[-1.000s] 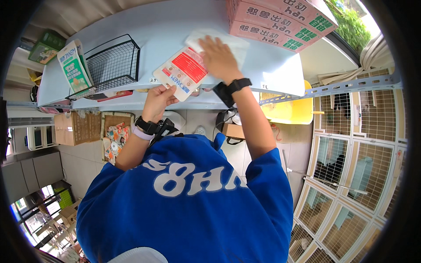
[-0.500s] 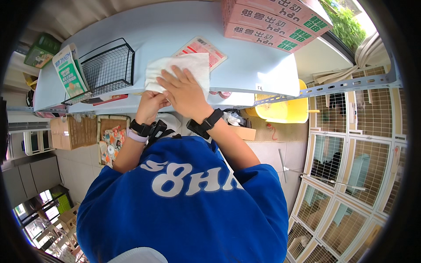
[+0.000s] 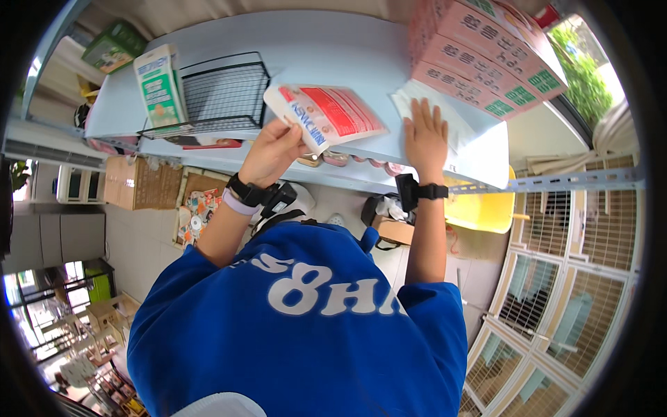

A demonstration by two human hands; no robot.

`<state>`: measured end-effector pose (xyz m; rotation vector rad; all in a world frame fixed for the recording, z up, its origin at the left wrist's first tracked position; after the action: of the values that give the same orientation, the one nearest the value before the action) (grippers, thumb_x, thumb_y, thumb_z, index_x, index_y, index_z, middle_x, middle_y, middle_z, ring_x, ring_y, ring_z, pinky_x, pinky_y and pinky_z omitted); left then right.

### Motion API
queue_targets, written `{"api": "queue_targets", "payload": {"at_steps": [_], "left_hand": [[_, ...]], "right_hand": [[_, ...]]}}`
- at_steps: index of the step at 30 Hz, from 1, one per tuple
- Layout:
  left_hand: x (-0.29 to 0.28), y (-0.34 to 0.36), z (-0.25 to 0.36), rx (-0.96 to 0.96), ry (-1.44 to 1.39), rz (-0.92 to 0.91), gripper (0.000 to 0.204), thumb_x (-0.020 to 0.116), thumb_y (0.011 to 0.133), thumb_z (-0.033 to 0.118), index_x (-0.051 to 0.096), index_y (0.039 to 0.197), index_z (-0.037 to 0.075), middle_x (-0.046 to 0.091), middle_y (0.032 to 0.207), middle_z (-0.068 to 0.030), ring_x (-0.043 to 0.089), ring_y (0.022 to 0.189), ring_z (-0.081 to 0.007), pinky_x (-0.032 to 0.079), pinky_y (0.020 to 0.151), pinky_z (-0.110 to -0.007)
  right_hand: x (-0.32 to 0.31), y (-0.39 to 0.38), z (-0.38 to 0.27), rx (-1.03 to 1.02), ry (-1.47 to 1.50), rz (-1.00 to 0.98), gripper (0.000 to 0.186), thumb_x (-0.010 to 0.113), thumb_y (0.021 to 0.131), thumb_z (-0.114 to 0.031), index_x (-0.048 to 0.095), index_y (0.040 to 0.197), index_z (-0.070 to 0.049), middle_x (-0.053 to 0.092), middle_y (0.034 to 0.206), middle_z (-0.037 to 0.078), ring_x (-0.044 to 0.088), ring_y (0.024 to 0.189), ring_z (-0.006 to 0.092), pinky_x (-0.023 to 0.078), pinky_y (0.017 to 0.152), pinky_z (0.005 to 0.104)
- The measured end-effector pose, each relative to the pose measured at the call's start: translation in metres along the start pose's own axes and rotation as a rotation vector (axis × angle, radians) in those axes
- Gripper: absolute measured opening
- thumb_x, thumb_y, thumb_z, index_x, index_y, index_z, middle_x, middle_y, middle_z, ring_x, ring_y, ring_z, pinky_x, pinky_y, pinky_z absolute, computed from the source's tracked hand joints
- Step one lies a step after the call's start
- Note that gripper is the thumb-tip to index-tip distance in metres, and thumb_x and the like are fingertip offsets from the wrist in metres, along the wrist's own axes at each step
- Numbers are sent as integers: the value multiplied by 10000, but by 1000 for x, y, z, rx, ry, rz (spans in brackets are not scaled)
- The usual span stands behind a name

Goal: The person wipes several boxes and small cans with a cloth before placing them on a metal shelf.

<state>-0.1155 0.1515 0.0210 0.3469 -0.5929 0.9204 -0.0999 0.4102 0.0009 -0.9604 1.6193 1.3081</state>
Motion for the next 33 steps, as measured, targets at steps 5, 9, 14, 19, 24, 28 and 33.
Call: {"api": "queue_targets", "payload": {"at_steps": [5,9,14,19,24,28,33], "left_hand": [[33,-9,121,356,-83,-121,247,511,926,151,508,1130,12,582,1089,-98,583,1005,-213,477,911,-393],[25,-25,200,474,-26,-180,280,455,950,218,497,1137,13,597,1032,-102,552,981,-191,415,976,-407],[-32,-22,228,509,150,20,243,445,955,159,495,1105,-25,586,1065,-125,545,1064,-229,423,980,-411],[-77,-16,215,464,156,174,218,483,940,142,550,1018,-50,592,1071,-150,566,1048,-248,444,933,-390],[-89,-25,209,439,179,315,215,510,924,136,573,999,-56,614,1040,-169,597,1002,-268,479,902,-389],[-87,-31,218,471,268,396,202,542,904,115,586,938,-79,635,966,-185,641,892,-261,529,824,-360],[-82,-38,226,525,365,468,195,562,891,99,577,895,-95,633,933,-202,650,852,-253,541,790,-334]], "right_hand": [[-3,1,-1,14,7,-10,476,383,929,-371,376,1373,-200,338,1435,61,266,1335,309,188,1091,449],[-2,-1,0,48,3,-24,471,378,928,-359,381,1370,-199,318,1446,56,243,1345,305,167,1099,438],[-3,0,-3,45,11,-18,474,374,929,-363,384,1368,-184,328,1439,66,247,1342,310,175,1098,439],[-3,0,-1,50,12,-14,474,371,932,-362,378,1372,-187,320,1444,65,234,1349,302,168,1100,436],[-1,0,0,56,2,-33,477,369,933,-362,368,1379,-193,307,1451,61,217,1358,288,156,1104,429],[-2,-1,0,62,22,-28,475,375,931,-361,377,1374,-190,311,1449,62,219,1358,287,155,1105,427],[-1,-1,1,54,23,-13,474,382,929,-360,382,1371,-188,318,1445,65,225,1356,288,160,1103,429]]}}
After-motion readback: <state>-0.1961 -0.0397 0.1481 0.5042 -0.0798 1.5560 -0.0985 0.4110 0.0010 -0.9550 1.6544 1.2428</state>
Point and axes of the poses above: each hand's wrist, its own y-axis towards the middle knuckle, its own x-axis out of the palm, z = x × y, the point moved 10 cm from there along y, towards the middle knuckle
